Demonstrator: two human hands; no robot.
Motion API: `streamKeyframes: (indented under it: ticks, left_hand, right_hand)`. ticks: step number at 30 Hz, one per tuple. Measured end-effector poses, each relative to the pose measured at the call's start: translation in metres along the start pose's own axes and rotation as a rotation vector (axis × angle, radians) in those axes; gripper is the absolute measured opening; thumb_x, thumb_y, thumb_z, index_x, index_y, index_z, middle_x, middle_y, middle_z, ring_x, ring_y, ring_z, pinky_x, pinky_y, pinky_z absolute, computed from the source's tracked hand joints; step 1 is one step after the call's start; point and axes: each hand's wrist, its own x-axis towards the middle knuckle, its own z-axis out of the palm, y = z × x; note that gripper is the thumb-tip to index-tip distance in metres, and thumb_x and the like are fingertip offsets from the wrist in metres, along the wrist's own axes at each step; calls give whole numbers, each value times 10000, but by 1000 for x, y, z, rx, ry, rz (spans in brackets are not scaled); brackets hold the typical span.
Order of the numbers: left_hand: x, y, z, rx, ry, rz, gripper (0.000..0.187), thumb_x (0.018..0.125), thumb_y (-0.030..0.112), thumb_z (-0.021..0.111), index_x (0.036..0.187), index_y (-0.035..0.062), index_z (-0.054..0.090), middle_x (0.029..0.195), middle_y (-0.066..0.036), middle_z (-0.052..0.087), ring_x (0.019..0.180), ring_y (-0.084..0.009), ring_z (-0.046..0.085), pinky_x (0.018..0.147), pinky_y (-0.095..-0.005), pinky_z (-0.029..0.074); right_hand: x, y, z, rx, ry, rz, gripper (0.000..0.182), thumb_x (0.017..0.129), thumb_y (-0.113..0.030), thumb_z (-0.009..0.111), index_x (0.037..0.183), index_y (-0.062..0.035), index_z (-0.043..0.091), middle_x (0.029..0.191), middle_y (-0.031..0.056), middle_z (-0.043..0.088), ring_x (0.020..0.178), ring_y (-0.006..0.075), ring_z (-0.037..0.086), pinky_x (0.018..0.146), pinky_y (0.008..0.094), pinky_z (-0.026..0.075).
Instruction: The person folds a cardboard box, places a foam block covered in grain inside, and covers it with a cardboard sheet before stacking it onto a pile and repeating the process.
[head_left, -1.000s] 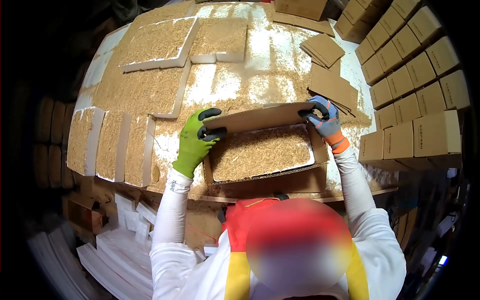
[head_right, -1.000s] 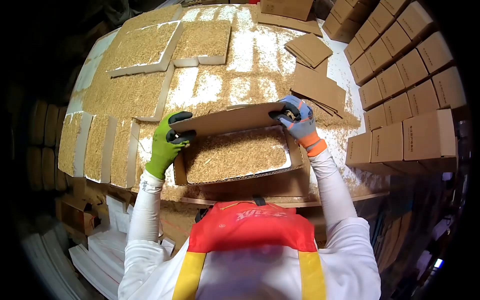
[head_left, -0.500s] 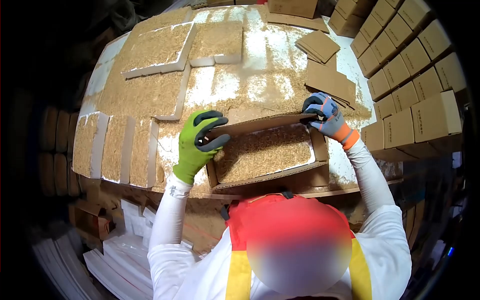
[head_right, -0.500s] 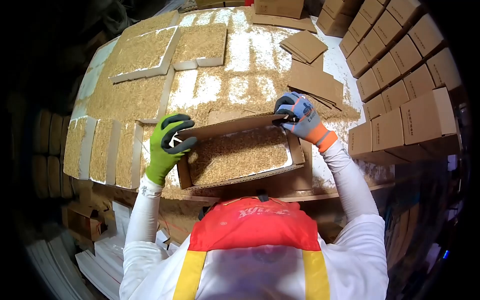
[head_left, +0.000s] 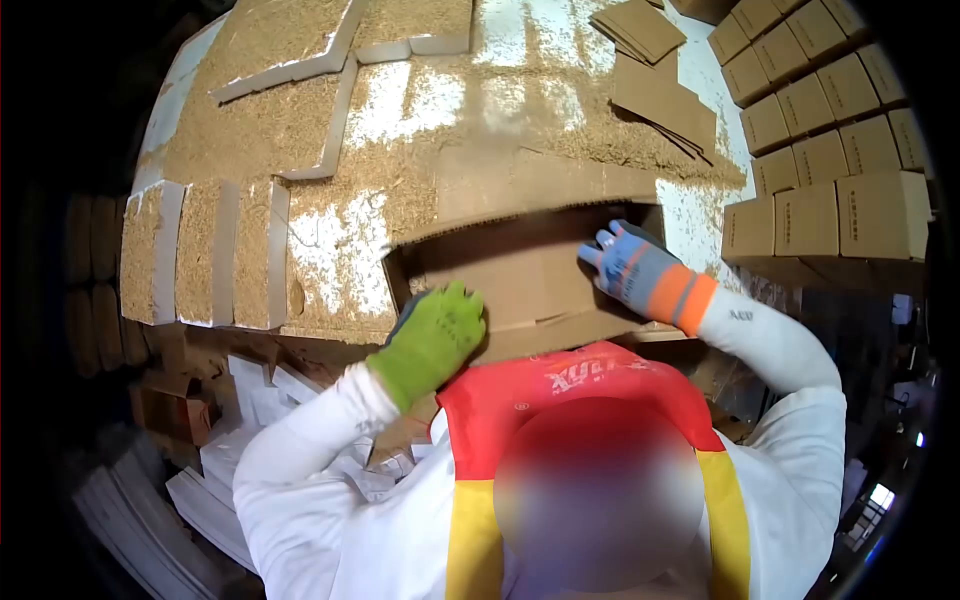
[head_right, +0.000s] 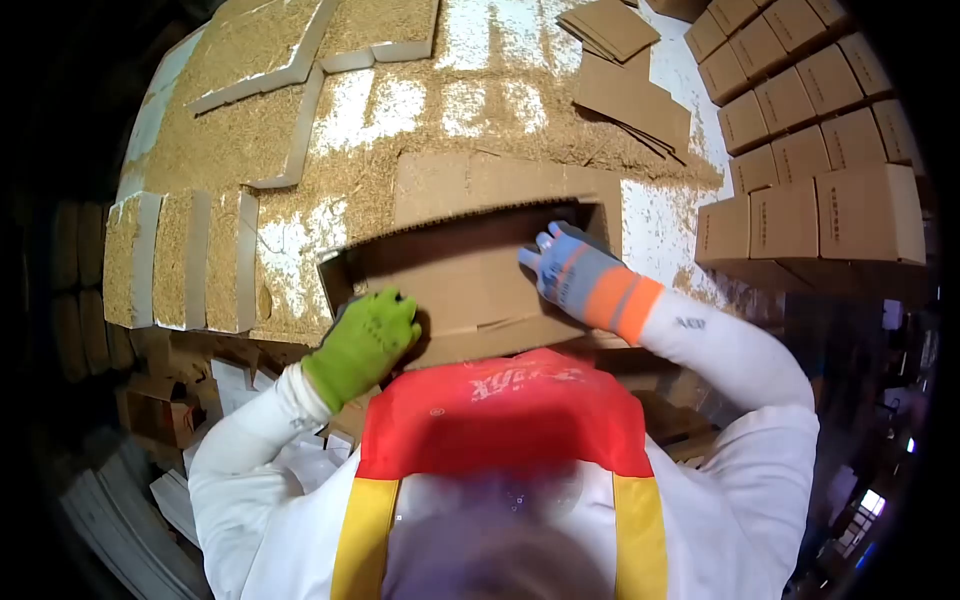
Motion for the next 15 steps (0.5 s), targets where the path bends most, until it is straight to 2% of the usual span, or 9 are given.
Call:
streamKeyframes:
  ticks: [3, 4, 7, 8, 9, 11, 12, 13, 15]
  left_hand:
    - [17, -18, -4, -20, -17, -125, 146, 881, 213, 573, 887, 74, 615, 937, -92, 586, 922, -257, 586, 745, -390, 508]
    - [18, -22, -6, -41, -101, -99, 169, 855, 190, 607, 968, 68, 632, 983, -90, 597, 960, -287, 583, 819, -407, 499]
    - [-2, -37, -36, -245, -86, 57, 273, 821, 139, 641, 1086, 75, 647, 1088, -106, 621, 1042, -305, 585, 920, -414, 476]
    - [-15, -43, -40, -308, 218, 67, 397, 777, 104, 680, 1171, 80, 640, 1170, -121, 626, 1101, -318, 580, 978, -427, 453]
    - [-26, -43, -67, -392, 290, -62, 369, 802, 83, 671, 1168, 51, 638, 1190, -119, 632, 1152, -279, 569, 994, -398, 445]
    - [-60, -61, -36, -820, 667, -514, 344, 803, 54, 694, 1144, 48, 653, 1145, -89, 644, 1104, -218, 584, 942, -331, 478]
    - [-68, -74, -12, -1295, 762, -760, 396, 858, 26, 662, 1249, 45, 596, 1191, -92, 639, 1110, -190, 578, 917, -313, 484]
    - [-58, -83, 9, -1350, 929, -680, 592, 837, 92, 721, 1375, 47, 478, 1197, -116, 641, 1079, -184, 596, 907, -308, 491]
    - [-44, -104, 84, -1542, 709, -715, 723, 790, 183, 794, 1394, 60, 417, 1005, -86, 677, 825, -138, 634, 742, -262, 522]
  right_hand:
    - [10, 20, -21, 80, -103, -55, 183, 804, -273, 621, 894, -126, 680, 973, 61, 591, 918, 237, 603, 797, 365, 453]
    - [13, 21, -29, 125, -147, -78, 250, 801, -322, 647, 935, -112, 674, 992, 71, 599, 935, 249, 614, 793, 371, 465]
    - [46, 2, -20, 406, 295, 20, 531, 742, -490, 723, 1072, -87, 622, 1040, 104, 609, 973, 287, 627, 792, 392, 494]
    - [56, -3, -24, 423, 179, 100, 700, 686, -561, 760, 1150, -71, 574, 1064, 125, 603, 994, 313, 619, 815, 398, 502]
    - [58, 0, -39, 492, 118, 194, 692, 685, -538, 772, 1149, -69, 563, 1082, 134, 594, 996, 322, 619, 796, 412, 507]
    - [64, 10, -37, 602, 23, 288, 704, 674, -525, 786, 1150, -63, 550, 1101, 144, 586, 1007, 332, 618, 806, 423, 507]
    - [68, 11, -32, 601, 46, 251, 719, 659, -529, 795, 1146, -63, 548, 1095, 146, 585, 1007, 340, 619, 806, 437, 509]
    - [70, 11, -31, 614, 33, 252, 730, 649, -532, 799, 1149, -65, 547, 1097, 147, 586, 1007, 340, 620, 807, 439, 509]
    - [76, 14, -32, 621, 3, 249, 752, 631, -539, 808, 1155, -68, 546, 1101, 149, 588, 1008, 341, 620, 809, 442, 509]
